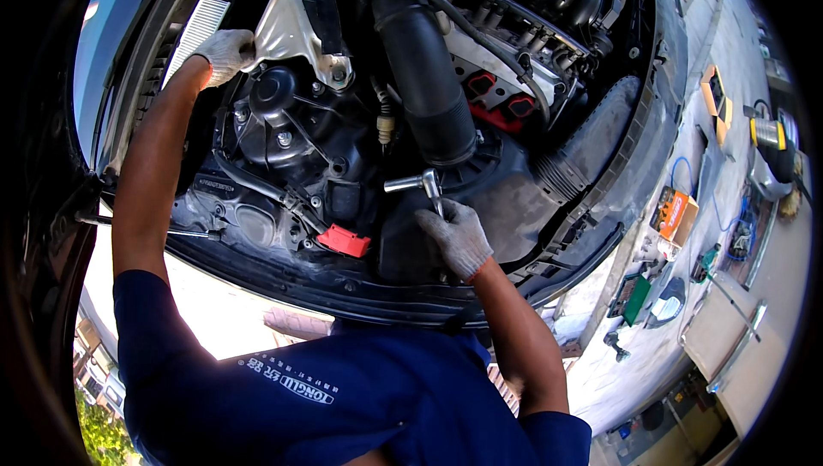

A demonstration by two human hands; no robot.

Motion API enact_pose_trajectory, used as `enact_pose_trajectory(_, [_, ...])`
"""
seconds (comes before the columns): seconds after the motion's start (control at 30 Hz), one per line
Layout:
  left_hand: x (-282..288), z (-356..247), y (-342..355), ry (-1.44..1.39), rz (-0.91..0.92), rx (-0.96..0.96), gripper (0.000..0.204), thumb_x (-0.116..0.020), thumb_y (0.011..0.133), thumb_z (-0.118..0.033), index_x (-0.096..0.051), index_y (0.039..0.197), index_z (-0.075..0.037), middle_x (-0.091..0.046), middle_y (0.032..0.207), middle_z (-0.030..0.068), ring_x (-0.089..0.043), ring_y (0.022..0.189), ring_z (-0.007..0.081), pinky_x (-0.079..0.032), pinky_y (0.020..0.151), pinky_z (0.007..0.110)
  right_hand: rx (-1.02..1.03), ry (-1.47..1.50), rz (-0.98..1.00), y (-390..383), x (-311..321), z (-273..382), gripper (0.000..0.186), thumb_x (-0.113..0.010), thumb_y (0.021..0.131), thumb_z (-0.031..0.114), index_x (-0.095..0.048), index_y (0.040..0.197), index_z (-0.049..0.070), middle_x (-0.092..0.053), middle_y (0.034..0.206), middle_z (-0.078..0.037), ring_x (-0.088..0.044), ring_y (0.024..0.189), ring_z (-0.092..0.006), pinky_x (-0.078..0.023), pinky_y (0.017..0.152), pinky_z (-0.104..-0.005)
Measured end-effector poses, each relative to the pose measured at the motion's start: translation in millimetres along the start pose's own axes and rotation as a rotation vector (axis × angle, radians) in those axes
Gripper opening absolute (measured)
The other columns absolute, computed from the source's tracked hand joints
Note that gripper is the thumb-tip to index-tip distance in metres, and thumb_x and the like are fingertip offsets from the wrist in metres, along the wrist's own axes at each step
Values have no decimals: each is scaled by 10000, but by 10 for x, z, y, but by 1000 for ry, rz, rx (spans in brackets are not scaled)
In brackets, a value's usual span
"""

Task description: The person uses a wrench to loosen and remove bolts from the engine compartment, then manipulates a plastic bracket near the coolant reservoir by hand.

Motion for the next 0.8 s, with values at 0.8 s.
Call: enact_pose_trajectory(0.8, [-37,39,94,69,86,157,366,-688,945,-363,-748,1047,-17,-741,1013,222,-704,973,407,-544,846,464,-24,-28,-6,18,9,-28,252,-702,965,243,-654,911,2,-568,654,9,-516,580,-76,-430,547,-283])
Point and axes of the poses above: each hand's wrist, its own y-axis towards the middle knuckle, its own x-axis out of the back of the hand, z = x × y, the point moved 3 cm from there along y, towards the middle knuckle
